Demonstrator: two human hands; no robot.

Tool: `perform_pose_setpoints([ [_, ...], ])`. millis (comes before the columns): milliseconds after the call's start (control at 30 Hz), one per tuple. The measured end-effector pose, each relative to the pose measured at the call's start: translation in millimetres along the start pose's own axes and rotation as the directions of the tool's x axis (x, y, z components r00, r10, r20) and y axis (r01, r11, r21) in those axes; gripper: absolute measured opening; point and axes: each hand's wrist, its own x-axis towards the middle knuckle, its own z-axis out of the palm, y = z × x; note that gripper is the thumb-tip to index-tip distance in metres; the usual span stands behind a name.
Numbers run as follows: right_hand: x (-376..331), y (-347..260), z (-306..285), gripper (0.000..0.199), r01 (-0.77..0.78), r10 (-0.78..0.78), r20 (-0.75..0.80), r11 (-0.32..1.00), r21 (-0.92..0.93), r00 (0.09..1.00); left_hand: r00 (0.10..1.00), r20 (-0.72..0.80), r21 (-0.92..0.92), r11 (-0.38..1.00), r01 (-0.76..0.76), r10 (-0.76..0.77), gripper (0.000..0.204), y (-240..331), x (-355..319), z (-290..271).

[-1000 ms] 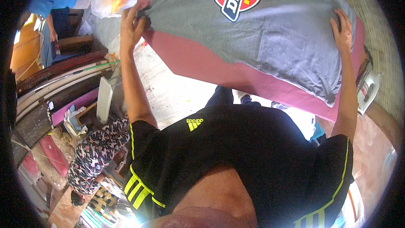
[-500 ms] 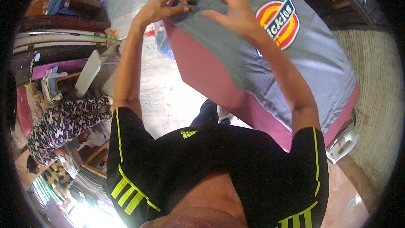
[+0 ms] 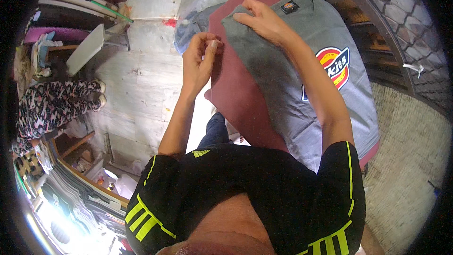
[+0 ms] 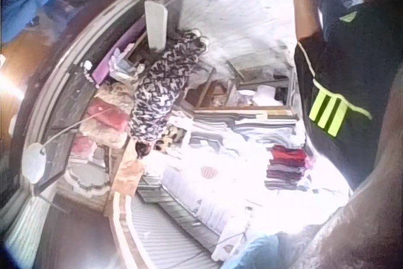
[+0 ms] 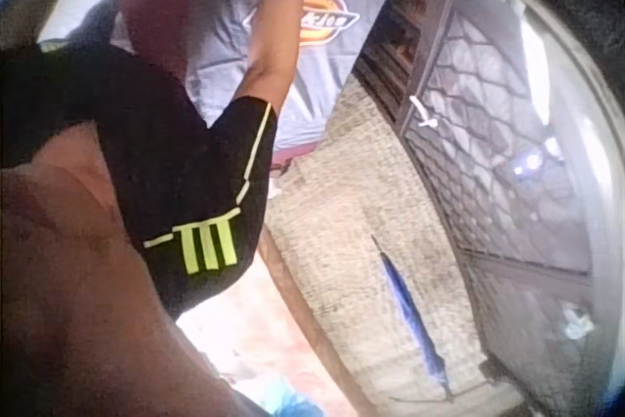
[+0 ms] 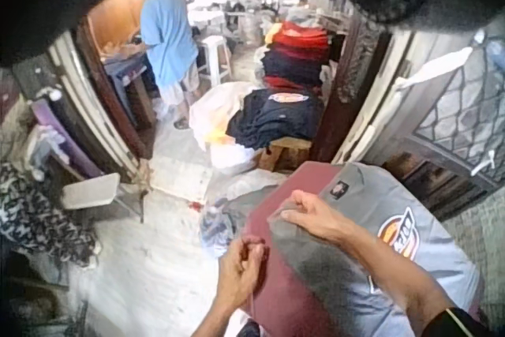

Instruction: The person irons a white Dickies t-shirt on a pink ironing board, smoothing the fabric and logo area. They then switch to a grey Dickies t-shirt, repeating the ironing process on the front and back. The person uses a white electric iron and handles the shirts by hand to adjust their position.

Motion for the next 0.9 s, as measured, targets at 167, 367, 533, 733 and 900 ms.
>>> perform_pose_setpoints([
  [167, -4.7, 19.8, 2.4, 0.041, -0.049, 0.026, 0.059, 0.904, 0.425, 0.998, 0.956, 0.180, -0.370, 0.885, 0.283, -0.231, 0.046, 32.2, 3.5, 6.4],
  [367, -10.3, 13.0, 7.2, 0.060, -0.076, 0.063, 0.058, 0.960, 0.270, 0.996, 0.999, -0.015, 0.085, 0.996, 0.032, -0.030, 0.056, 31.3, 17.3, 24.2],
  [533, -1.3, 14.2, 3.7, 0.070, 0.184, -0.190, 0.020, 0.970, 0.160, 0.982, 0.947, -0.092, 0.483, 0.845, -0.229, 0.309, 0.048, 14.5, 40.1, 32.9],
  [733, -2.8, -11.1, -9.8, 0.063, 0.081, -0.085, 0.027, 0.989, 0.128, 0.996, 0.990, -0.074, 0.215, 0.971, -0.104, 0.123, 0.033, 17.9, 48.9, 20.8],
  [900, 12.9, 19.2, -6.6, 0.053, 0.146, -0.146, -0.011, 0.985, 0.093, 0.989, 0.941, -0.090, 0.288, 0.913, -0.289, 0.327, 0.020, -8.6, 49.8, 9.1],
])
